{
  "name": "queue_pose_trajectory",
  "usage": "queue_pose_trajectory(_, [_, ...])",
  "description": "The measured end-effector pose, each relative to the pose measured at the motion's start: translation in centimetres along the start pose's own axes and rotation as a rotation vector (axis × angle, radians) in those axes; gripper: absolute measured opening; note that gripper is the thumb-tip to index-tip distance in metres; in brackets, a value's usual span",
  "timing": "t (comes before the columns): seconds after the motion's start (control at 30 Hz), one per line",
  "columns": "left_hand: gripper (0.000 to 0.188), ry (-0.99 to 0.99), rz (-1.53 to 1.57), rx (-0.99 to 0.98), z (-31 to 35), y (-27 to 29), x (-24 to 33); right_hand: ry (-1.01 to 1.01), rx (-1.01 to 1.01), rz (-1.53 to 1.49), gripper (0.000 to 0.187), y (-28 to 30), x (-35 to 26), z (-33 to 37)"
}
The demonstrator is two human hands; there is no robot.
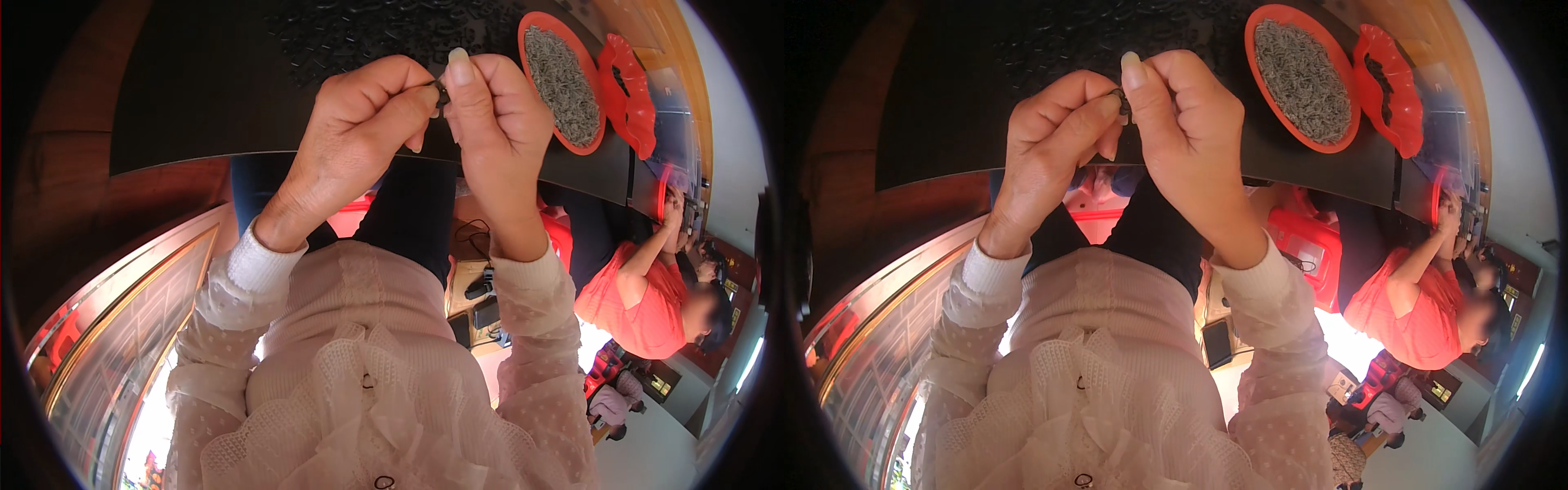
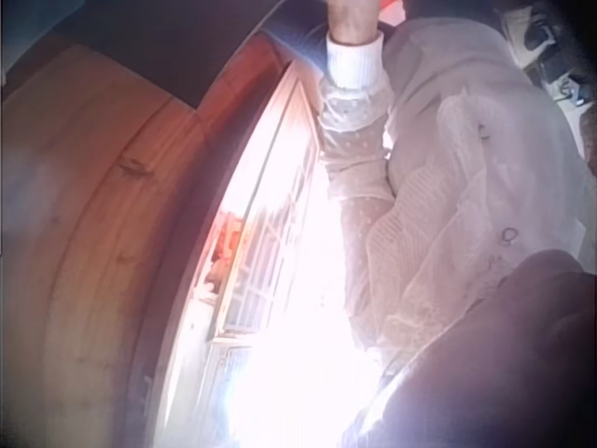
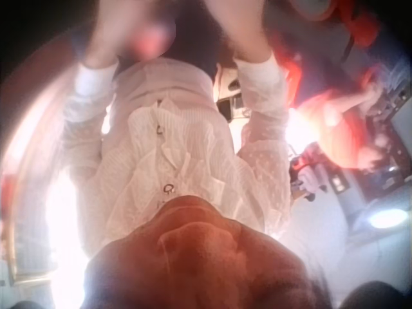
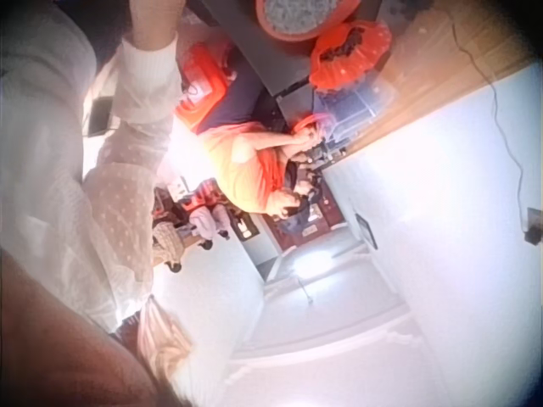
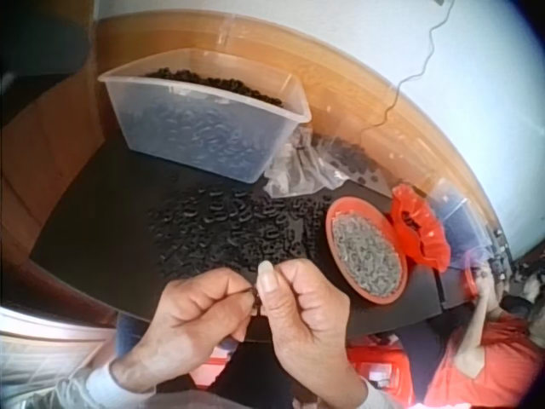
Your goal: The person repeatedly picks up small screws from a red tray and black plastic parts from a table, then inserts the screws into the parts by hand. The assembled units are placed back onto the table. The process is repetitive and continues throughout the clip.
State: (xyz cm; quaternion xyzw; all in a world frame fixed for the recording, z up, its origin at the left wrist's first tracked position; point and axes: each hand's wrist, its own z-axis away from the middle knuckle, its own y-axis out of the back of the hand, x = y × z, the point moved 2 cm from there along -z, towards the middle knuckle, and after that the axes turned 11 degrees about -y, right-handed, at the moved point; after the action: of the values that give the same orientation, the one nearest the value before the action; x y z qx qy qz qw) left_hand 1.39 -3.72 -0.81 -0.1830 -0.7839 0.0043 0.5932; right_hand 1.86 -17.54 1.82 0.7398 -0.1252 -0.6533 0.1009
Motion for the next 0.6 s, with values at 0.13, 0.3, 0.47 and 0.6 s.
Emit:
queue_pose_trajectory(0.13, [0.013,-0.005,0.007,-0.014,0.0,0.1,0.1,0.065,-0.124,0.095,0.015,1.1,-0.9,-0.1])
queue_pose_trajectory(0.3, [0.013,-0.011,0.026,-0.033,-0.1,0.1,0.1,0.112,-0.259,0.189,0.011,2.2,-1.0,-0.7])
queue_pose_trajectory(0.47, [0.013,-0.016,0.028,-0.049,-0.1,0.0,0.0,0.208,-0.277,0.325,0.016,1.9,-1.2,-1.2])
queue_pose_trajectory(0.6, [0.012,0.058,0.057,-0.059,-0.1,0.3,0.4,0.229,-0.293,0.330,0.021,1.6,-0.9,-1.3])
